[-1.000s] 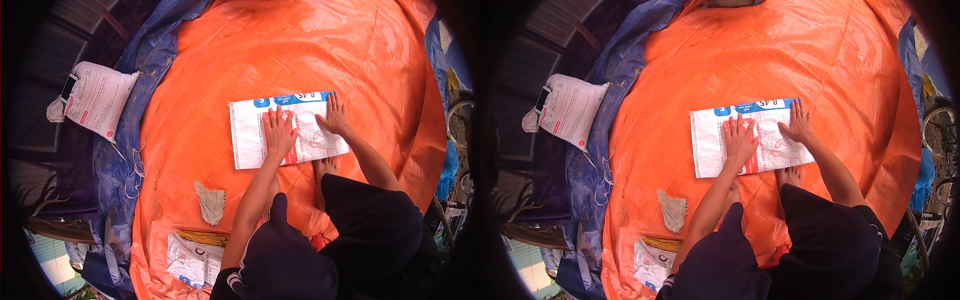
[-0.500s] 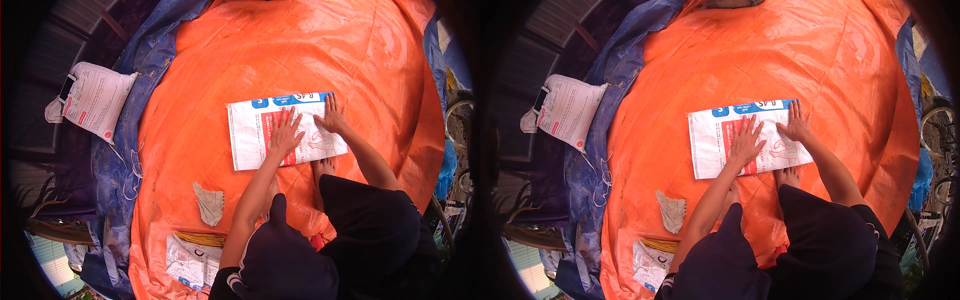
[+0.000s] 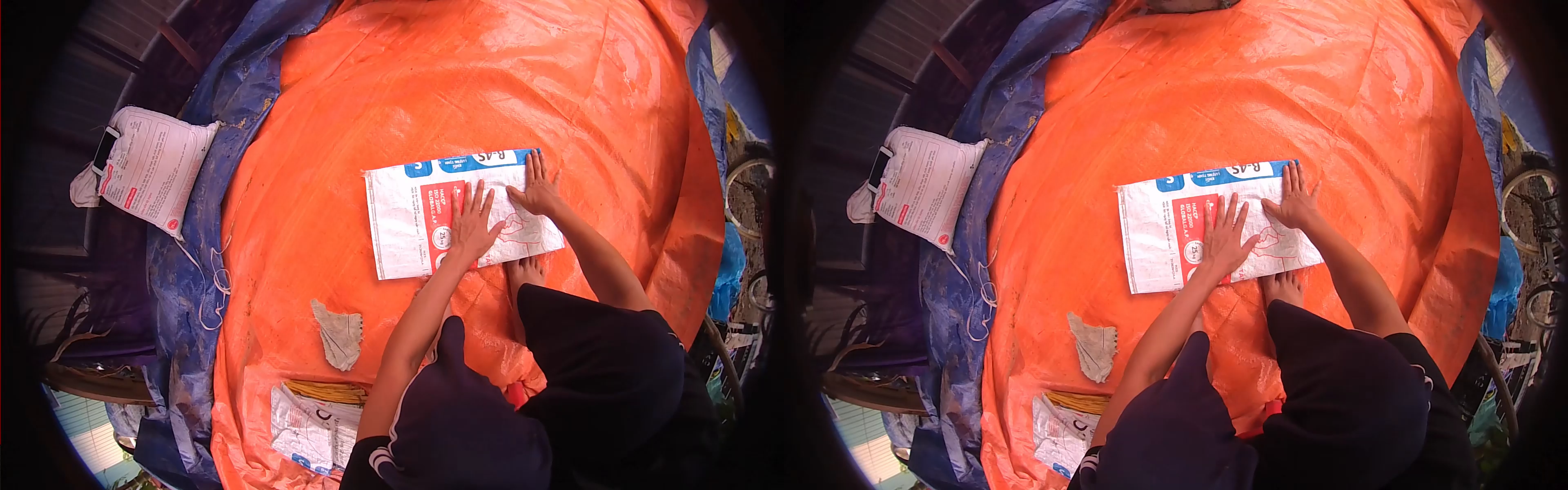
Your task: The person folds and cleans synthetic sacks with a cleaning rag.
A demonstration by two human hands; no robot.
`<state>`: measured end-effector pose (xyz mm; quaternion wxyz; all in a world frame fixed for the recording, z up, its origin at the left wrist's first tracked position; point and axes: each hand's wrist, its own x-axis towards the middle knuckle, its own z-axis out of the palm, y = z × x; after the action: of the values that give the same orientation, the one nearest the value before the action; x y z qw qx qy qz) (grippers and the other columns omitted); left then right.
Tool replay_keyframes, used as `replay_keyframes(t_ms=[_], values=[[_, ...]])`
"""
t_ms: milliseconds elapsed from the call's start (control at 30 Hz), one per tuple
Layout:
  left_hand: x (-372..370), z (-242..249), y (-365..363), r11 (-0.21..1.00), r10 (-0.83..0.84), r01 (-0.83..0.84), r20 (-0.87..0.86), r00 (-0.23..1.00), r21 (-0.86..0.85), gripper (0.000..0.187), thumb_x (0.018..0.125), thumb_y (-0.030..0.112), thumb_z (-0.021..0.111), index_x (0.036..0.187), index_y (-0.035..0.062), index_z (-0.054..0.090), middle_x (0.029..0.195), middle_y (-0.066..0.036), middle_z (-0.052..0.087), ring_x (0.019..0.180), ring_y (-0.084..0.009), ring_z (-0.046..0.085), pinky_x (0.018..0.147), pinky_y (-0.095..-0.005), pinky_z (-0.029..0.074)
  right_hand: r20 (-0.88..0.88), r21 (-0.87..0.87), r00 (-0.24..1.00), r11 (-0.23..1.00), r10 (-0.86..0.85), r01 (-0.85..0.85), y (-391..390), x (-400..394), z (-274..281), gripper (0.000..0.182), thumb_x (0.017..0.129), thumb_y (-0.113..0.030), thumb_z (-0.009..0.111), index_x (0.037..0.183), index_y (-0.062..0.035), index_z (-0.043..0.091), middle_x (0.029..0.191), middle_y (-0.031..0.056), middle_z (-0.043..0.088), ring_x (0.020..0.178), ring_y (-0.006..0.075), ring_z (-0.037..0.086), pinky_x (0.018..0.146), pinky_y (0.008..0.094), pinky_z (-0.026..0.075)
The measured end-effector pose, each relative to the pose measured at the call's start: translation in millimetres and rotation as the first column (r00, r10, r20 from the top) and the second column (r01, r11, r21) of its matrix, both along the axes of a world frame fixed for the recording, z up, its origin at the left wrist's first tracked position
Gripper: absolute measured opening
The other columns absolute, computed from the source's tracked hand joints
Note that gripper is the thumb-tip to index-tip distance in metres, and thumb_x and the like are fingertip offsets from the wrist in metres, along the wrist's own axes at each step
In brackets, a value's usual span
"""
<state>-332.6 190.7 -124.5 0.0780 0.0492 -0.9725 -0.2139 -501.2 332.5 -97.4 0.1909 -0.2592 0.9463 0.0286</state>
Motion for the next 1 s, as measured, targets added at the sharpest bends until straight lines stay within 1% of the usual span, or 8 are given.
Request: replay_keyframes(t_ms=[200, 467, 567, 667, 767, 800, 900, 1000], values=[[0, 1, -1, 1.000, -0.001, 0.000, -0.018, 1.000, -0.025, 0.077, 0.094, 0.055, 0.049, 0.152, 0.0085, 0.034, 0.163, -0.015, 0.016, 0.151, -0.0366, 0.011, 0.120, -0.0584, -0.003, -0.012, -0.028, 1.000, 1.000, 0.001, -0.001, 0, 1, -3, 0.110, 0.086, -0.076, 0.041, 0.156, 0.0006, 0.004, 0.165, 0.0134, -0.006, 0.153, 0.0262, -0.010, 0.113, 0.0702, 0.001], [1, 0, -1, 1.000, -0.007, 0.006, -0.036, 0.999, -0.005, 0.077, 0.094, 0.054, 0.050, 0.152, 0.0078, 0.033, 0.163, -0.017, 0.017, 0.150, -0.0393, 0.012, 0.119, -0.0602, -0.001, -0.025, -0.049, 1.000, 0.999, 0.000, -0.001, 1, 2, -6, 0.109, 0.086, -0.075, 0.041, 0.156, 0.0002, 0.004, 0.165, 0.0135, -0.005, 0.153, 0.0265, -0.009, 0.113, 0.0699, 0.001], [0, 1, 0, 1.000, -0.001, 0.000, -0.025, 1.000, -0.020, 0.077, 0.094, 0.055, 0.049, 0.153, 0.0090, 0.033, 0.163, -0.016, 0.017, 0.150, -0.0373, 0.011, 0.120, -0.0591, -0.002, -0.103, -0.109, 0.995, 0.994, 0.008, -0.019, 3, 6, -8, 0.107, 0.087, -0.073, 0.044, 0.156, 0.0006, 0.008, 0.165, 0.0153, 0.000, 0.153, 0.0301, -0.004, 0.114, 0.0685, 0.002], [0, 1, 0, 1.000, 0.002, -0.002, -0.004, 1.000, -0.015, 0.077, 0.093, 0.055, 0.049, 0.153, 0.0094, 0.033, 0.163, -0.015, 0.016, 0.151, -0.0365, 0.010, 0.120, -0.0585, -0.002, -0.203, -0.285, 0.979, 0.958, -0.025, -0.035, 6, 19, 2, 0.098, 0.089, -0.062, 0.053, 0.154, 0.0015, 0.017, 0.163, 0.0197, 0.012, 0.151, 0.0360, 0.008, 0.115, 0.0660, 0.009], [2, 0, -1, 1.000, 0.008, -0.008, -0.003, 1.000, -0.006, 0.077, 0.093, 0.054, 0.050, 0.153, 0.0086, 0.032, 0.163, -0.016, 0.016, 0.151, -0.0373, 0.010, 0.120, -0.0589, -0.002, -0.305, -0.530, 0.914, 0.845, -0.269, 0.071, 20, 44, 0, 0.087, 0.090, -0.049, 0.060, 0.151, 0.0020, 0.025, 0.159, 0.0231, 0.022, 0.148, 0.0398, 0.018, 0.115, 0.0624, 0.017], [2, -1, -1, 1.000, 0.005, -0.005, -0.013, 1.000, -0.015, 0.077, 0.093, 0.054, 0.050, 0.153, 0.0084, 0.032, 0.163, -0.016, 0.016, 0.151, -0.0375, 0.010, 0.120, -0.0589, -0.002, -0.363, -0.540, 0.872, 0.837, -0.328, 0.090, 27, 55, 0, 0.079, 0.091, -0.043, 0.061, 0.148, 0.0019, 0.029, 0.154, 0.0241, 0.030, 0.143, 0.0408, 0.028, 0.111, 0.0601, 0.025], [-1, 1, 1, 1.000, -0.005, 0.005, -0.021, 1.000, -0.016, 0.077, 0.093, 0.052, 0.051, 0.153, 0.0077, 0.032, 0.163, -0.016, 0.016, 0.150, -0.0382, 0.011, 0.120, -0.0592, -0.001, -0.135, -0.468, 0.873, 0.807, -0.469, 0.361, 50, 91, 18, 0.074, 0.092, -0.043, 0.061, 0.143, 0.0034, 0.035, 0.145, 0.0261, 0.040, 0.133, 0.0395, 0.041, 0.105, 0.0544, 0.035], [1, -1, -1, 1.000, -0.006, 0.005, -0.024, 1.000, -0.024, 0.077, 0.093, 0.053, 0.051, 0.153, 0.0075, 0.032, 0.163, -0.017, 0.016, 0.150, -0.0382, 0.012, 0.120, -0.0593, -0.001, 0.043, -0.519, 0.886, 0.748, -0.461, 0.414, 73, 107, 17, 0.063, 0.093, -0.043, 0.059, 0.130, 0.0056, 0.049, 0.118, 0.0265, 0.059, 0.110, 0.0385, 0.058, 0.094, 0.0500, 0.045]])
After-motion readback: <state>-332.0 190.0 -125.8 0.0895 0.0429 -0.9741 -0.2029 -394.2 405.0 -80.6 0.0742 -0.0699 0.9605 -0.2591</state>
